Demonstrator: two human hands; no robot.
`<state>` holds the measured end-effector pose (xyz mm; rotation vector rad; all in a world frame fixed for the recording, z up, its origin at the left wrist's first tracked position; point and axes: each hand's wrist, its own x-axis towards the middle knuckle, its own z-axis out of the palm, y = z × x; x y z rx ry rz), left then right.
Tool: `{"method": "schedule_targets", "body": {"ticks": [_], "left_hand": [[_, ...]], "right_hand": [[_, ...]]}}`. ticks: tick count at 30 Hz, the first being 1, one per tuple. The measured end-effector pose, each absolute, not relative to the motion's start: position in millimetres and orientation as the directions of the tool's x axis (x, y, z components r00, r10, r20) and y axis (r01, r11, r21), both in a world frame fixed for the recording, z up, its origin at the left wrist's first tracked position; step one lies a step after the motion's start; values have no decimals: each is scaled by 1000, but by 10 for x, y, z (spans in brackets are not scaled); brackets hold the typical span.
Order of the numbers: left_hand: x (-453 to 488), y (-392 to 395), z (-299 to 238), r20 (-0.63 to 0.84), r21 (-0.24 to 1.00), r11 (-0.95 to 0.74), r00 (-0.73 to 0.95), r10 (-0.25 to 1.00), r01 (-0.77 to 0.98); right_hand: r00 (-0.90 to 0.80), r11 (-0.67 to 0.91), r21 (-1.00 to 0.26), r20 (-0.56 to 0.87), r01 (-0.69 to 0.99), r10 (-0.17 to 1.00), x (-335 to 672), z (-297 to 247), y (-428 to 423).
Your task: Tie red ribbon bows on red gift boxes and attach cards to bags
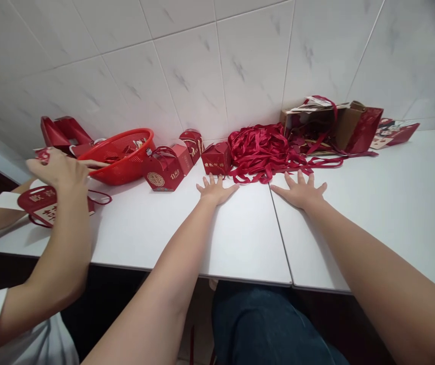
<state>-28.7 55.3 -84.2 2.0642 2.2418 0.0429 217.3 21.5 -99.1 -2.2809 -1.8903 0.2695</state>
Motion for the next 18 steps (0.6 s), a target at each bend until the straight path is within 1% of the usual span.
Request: {"method": "schedule_targets", "body": {"ticks": [4, 10, 18], "left_hand": [[-287, 655, -858, -31, 85, 110, -108, 994, 990], [-288, 732, -866, -43, 92, 117, -113, 993, 989], [-299, 835, -890, -35, 92, 131, -129, 991, 987]], "right_hand": [[187, -190, -254, -35, 948, 982, 2182, -982, 315], [189, -187, -246, -19, 951, 982, 2214, -1012, 429], [204, -207, -248, -39, 946, 978, 2195, -979, 428]]}}
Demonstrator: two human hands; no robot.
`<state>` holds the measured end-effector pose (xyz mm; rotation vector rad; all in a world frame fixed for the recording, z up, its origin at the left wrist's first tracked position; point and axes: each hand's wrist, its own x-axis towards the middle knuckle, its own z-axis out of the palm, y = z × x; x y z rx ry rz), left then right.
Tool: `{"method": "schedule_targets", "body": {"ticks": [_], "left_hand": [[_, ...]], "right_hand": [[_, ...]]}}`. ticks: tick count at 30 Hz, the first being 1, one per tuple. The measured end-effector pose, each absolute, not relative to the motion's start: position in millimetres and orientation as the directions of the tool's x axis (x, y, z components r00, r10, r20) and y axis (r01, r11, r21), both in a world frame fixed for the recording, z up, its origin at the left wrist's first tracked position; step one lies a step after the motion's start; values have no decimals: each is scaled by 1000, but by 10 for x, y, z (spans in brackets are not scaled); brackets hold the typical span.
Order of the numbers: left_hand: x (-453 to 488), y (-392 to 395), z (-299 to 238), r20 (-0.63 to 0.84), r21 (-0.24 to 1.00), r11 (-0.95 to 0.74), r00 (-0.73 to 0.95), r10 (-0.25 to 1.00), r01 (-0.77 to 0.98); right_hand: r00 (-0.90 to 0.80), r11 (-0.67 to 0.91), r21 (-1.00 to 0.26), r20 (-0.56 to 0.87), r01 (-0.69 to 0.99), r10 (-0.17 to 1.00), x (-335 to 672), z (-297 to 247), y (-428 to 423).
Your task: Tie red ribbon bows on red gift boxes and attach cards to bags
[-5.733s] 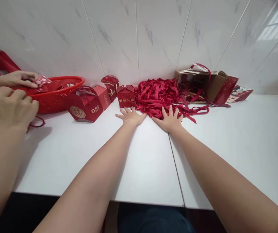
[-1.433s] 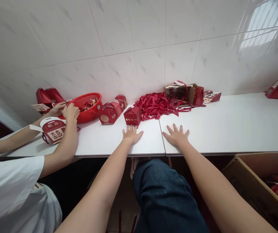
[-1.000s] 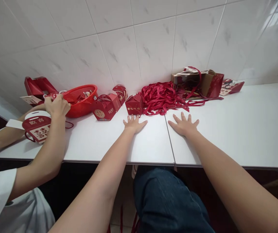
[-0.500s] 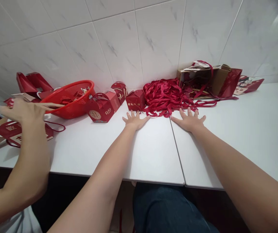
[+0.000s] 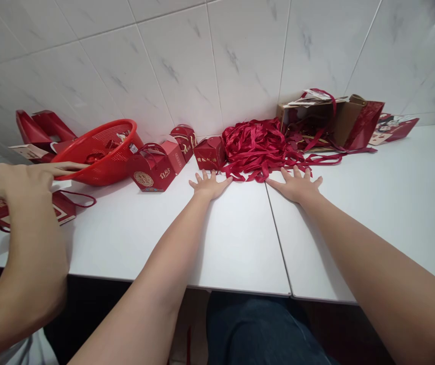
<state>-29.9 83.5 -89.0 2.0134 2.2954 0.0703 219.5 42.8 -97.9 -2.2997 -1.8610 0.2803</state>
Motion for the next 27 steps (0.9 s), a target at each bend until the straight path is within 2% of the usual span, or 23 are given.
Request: {"method": "schedule_targets", "body": {"ticks": [6, 18, 27], "left_hand": [[-299, 811, -885, -27, 103, 147, -145, 989, 984], [-299, 1178, -933, -2, 101, 209, -210, 978, 973], [-292, 1493, -925, -28, 77, 254, -253, 967, 964]], "right_hand": [[213, -210, -270, -18, 940, 977, 2185, -1004, 418], [201, -191, -230, 22, 954, 979, 2253, -1046, 740], [192, -190, -201, -10, 961, 981, 2292, -1029, 1031]]}}
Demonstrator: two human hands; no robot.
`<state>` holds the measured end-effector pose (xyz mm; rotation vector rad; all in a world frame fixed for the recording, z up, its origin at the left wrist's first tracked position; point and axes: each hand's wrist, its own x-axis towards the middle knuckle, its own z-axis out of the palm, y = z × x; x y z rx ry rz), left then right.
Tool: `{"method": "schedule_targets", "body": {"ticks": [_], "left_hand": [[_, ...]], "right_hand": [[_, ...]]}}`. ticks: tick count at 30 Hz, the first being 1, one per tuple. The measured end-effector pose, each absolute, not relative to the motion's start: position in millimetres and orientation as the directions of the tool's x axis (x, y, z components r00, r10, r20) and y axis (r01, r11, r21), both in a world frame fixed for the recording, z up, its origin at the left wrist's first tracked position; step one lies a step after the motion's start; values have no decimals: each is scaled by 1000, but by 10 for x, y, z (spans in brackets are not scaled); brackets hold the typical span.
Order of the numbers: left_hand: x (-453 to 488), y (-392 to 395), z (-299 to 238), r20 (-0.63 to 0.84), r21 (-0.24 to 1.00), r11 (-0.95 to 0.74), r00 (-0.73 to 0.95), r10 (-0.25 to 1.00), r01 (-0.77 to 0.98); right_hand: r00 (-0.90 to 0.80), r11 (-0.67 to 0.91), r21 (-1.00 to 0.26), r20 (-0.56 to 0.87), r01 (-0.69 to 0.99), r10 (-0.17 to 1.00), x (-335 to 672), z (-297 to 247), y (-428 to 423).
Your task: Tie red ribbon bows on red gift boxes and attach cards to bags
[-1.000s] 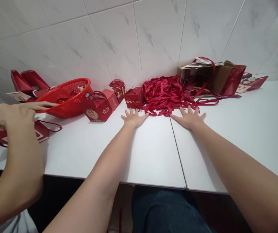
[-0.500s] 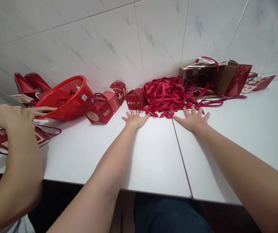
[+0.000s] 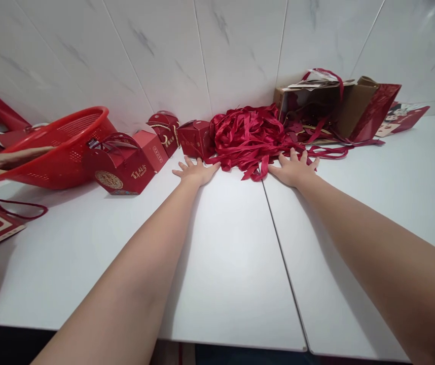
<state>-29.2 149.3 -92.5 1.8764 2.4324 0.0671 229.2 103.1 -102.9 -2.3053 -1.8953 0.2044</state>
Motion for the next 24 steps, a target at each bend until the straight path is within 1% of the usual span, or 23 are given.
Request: {"method": "schedule_targets", "body": {"ticks": [5, 12, 20, 24], "left_hand": [[-283, 1621, -916, -5, 74, 292, -293, 956, 954], [-285, 1707, -872, 4, 110, 210, -212, 977, 971], [-317, 1879, -885, -21, 89, 203, -202, 979, 975], [-324, 1909, -882, -12, 99, 198, -198, 980, 975]], "right_hand": [[208, -206, -225, -12, 952, 978, 2290, -1016, 1071], [291, -291, -240, -35, 926, 956, 2283, -981, 1214], [312, -315, -237, -52, 919, 949, 2296, -987, 1396], [317, -321, -236, -53, 917, 947, 2298, -986, 1405]]}}
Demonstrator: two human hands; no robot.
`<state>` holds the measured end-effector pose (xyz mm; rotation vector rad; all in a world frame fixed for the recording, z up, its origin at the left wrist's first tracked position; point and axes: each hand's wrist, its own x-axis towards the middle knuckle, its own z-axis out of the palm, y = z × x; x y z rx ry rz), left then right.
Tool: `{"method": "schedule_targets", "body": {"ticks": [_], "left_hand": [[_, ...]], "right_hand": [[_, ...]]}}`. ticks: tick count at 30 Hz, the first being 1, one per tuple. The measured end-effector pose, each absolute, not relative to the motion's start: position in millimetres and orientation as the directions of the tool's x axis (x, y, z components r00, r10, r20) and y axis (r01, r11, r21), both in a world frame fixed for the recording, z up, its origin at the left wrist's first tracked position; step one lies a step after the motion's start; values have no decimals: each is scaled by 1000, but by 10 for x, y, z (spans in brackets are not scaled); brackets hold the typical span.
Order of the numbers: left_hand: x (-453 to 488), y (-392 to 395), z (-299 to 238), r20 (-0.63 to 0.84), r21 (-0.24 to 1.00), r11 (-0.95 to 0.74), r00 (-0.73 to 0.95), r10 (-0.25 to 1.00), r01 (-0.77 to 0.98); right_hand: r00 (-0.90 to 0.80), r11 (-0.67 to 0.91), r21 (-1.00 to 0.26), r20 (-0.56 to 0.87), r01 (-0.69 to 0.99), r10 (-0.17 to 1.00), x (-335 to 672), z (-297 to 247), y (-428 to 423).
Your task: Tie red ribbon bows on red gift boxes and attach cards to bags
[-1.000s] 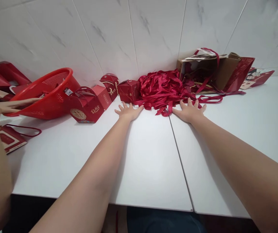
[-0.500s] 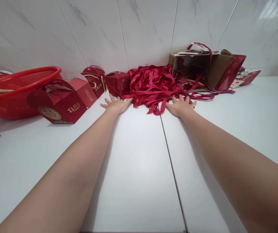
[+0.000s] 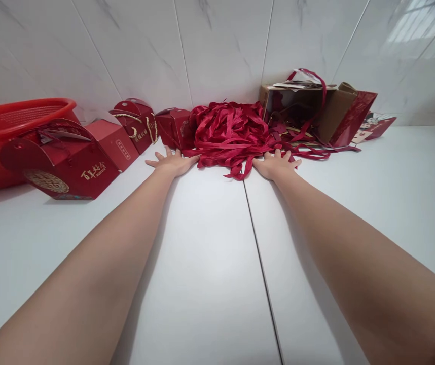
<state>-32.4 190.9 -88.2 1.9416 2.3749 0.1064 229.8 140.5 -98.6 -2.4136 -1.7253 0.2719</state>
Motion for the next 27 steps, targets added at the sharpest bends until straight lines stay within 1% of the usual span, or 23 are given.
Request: {"method": "schedule_targets", "body": {"ticks": [6, 12, 17, 23, 27], "left_hand": [[-363, 1941, -920, -5, 116, 177, -178, 984, 977], [-370, 1839, -897, 9, 135, 130, -132, 991, 982], [-392, 1646, -870, -16, 111, 87, -86, 996, 990], [-438, 1293, -846, -26, 75, 38, -36, 999, 996], [-464, 1004, -815, -34, 63, 12, -9, 999, 998]], "right_hand": [[305, -310, -260, -64, 914, 950, 2306, -971, 1382], [264, -271, -248, -62, 930, 963, 2321, -962, 1281], [215, -224, -259, -62, 939, 975, 2330, -966, 1109], [199, -209, -256, -64, 944, 978, 2338, -963, 784], [214, -213, -233, -22, 949, 977, 2339, -964, 539]]}}
